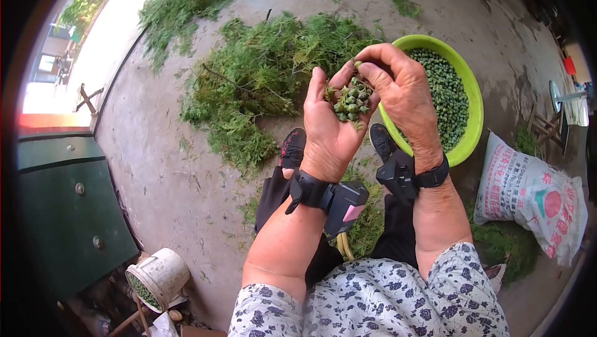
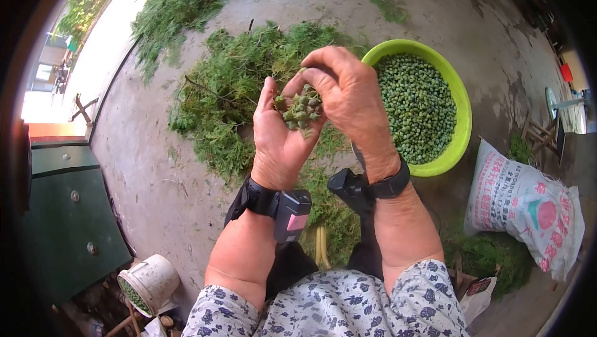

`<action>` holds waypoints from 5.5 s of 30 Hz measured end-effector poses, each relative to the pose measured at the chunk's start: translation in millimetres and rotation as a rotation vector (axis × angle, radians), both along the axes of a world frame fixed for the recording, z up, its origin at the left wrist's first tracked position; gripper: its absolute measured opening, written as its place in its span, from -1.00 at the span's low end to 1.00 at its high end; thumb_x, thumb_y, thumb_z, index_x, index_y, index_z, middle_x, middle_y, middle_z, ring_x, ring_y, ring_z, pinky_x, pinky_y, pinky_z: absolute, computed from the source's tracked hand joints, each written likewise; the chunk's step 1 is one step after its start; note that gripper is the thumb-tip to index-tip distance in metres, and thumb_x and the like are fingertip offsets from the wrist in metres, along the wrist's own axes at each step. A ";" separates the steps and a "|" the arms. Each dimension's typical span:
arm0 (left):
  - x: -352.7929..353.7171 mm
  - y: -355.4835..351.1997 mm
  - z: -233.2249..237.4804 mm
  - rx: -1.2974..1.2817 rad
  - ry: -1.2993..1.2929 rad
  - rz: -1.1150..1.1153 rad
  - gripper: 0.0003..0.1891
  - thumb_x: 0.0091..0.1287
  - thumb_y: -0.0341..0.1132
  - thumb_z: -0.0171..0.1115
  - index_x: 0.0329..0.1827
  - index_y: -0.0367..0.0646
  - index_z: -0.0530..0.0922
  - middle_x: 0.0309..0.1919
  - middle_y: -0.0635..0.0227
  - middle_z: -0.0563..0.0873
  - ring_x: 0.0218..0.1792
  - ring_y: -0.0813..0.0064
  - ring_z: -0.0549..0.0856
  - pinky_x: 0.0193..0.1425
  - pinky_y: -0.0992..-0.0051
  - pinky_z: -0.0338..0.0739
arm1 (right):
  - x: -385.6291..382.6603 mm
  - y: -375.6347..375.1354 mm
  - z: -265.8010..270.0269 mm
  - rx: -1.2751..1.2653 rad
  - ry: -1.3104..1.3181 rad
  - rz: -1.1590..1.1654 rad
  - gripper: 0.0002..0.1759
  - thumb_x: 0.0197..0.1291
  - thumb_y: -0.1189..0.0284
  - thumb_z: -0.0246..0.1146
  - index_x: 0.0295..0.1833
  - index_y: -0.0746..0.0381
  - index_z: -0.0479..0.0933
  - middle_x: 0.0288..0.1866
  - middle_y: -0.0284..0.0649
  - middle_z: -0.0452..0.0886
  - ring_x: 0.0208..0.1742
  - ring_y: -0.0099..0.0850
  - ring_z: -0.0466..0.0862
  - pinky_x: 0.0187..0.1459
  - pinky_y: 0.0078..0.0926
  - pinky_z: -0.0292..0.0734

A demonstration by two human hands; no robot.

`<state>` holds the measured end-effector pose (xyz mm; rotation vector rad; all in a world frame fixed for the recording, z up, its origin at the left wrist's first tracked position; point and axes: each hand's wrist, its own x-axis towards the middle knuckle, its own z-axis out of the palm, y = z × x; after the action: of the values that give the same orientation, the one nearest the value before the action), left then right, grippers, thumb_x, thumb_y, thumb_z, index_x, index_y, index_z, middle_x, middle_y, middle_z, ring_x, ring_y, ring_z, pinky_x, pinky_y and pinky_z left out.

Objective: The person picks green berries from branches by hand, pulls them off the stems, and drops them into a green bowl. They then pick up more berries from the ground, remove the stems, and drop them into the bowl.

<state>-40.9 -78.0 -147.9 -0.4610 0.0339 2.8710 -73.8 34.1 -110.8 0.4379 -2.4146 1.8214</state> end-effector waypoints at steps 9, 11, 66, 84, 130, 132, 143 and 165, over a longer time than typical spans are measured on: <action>-0.7 -2.4 3.4 -0.092 0.002 0.018 -0.45 0.49 0.08 -0.19 0.17 -0.26 0.40 0.00 0.17 0.60 0.00 0.27 0.62 0.12 0.23 0.56 | -3.3 9.0 1.9 -0.128 -0.073 0.131 -0.87 0.15 0.62 0.22 -0.19 0.29 0.63 -0.30 -0.29 0.53 -0.34 -0.53 0.53 -0.36 -0.62 0.44; 0.4 -5.6 -3.8 0.063 0.061 -0.004 -0.49 0.48 0.06 -0.14 0.05 -0.26 0.48 -0.06 0.15 0.63 -0.01 0.24 0.63 0.14 0.24 0.54 | -1.5 2.8 -0.7 0.092 0.143 0.098 -0.84 0.10 0.63 0.23 -0.23 0.22 0.67 -0.36 -0.31 0.47 -0.33 -0.50 0.52 -0.35 -0.58 0.44; 3.8 0.2 4.7 -0.012 -0.040 -0.027 -0.28 0.33 0.27 0.00 0.10 -0.33 0.39 -0.01 0.10 0.53 0.07 0.18 0.57 0.25 0.16 0.46 | 5.4 -2.4 3.8 0.218 -0.010 0.252 -0.82 0.07 0.55 0.23 -0.18 0.27 0.65 -0.35 -0.18 0.53 -0.33 -0.30 0.56 -0.28 -0.44 0.46; 1.2 0.6 -1.2 0.038 -0.027 -0.053 -0.35 0.35 0.24 -0.01 0.00 -0.31 0.42 0.00 0.08 0.52 0.08 0.18 0.55 0.24 0.14 0.46 | 6.1 -3.1 10.7 0.232 -0.055 0.277 -0.82 0.06 0.55 0.23 -0.19 0.30 0.63 -0.31 -0.16 0.54 -0.29 -0.29 0.58 -0.21 -0.40 0.50; -0.2 -0.8 -2.6 -0.045 0.100 -0.010 -0.46 0.52 0.03 -0.27 0.25 -0.26 0.34 0.19 0.11 0.50 0.19 0.22 0.52 0.25 0.21 0.46 | -1.9 21.6 -0.8 0.337 0.175 0.017 -0.78 -0.01 0.59 0.32 -0.17 0.28 0.59 -0.37 -0.25 0.47 -0.28 -0.44 0.56 -0.25 -0.48 0.44; -0.7 -3.8 -12.4 0.109 0.175 -0.061 -0.46 0.52 0.01 -0.27 0.23 -0.28 0.37 0.17 0.07 0.52 0.19 0.15 0.52 0.24 0.12 0.46 | -3.6 17.7 -2.6 0.339 0.186 -0.017 -0.84 0.03 0.60 0.29 -0.22 0.27 0.59 -0.33 -0.19 0.51 -0.29 -0.31 0.59 -0.25 -0.43 0.49; 0.0 -3.2 -0.5 -0.011 0.126 0.032 -0.49 0.53 0.01 -0.28 0.23 -0.25 0.35 0.19 0.09 0.51 0.16 0.19 0.54 0.26 0.22 0.44 | -1.7 15.4 1.6 0.055 0.016 0.081 -0.80 0.09 0.63 0.26 -0.12 0.29 0.56 -0.26 -0.20 0.63 -0.27 -0.45 0.66 -0.24 -0.55 0.56; -3.8 -10.1 -17.1 0.226 0.259 0.006 -0.47 0.53 -0.04 -0.28 0.27 -0.32 0.35 0.20 0.04 0.50 0.18 0.14 0.51 0.30 0.19 0.39 | -2.7 5.1 -0.6 0.163 0.127 0.089 -0.80 0.01 0.69 0.26 -0.21 0.29 0.59 -0.27 -0.22 0.52 -0.23 -0.40 0.60 -0.19 -0.54 0.53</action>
<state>-44.7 -88.2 -165.1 -0.0453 -0.2451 2.8740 -76.6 39.2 -111.4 0.6632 -2.5022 1.5802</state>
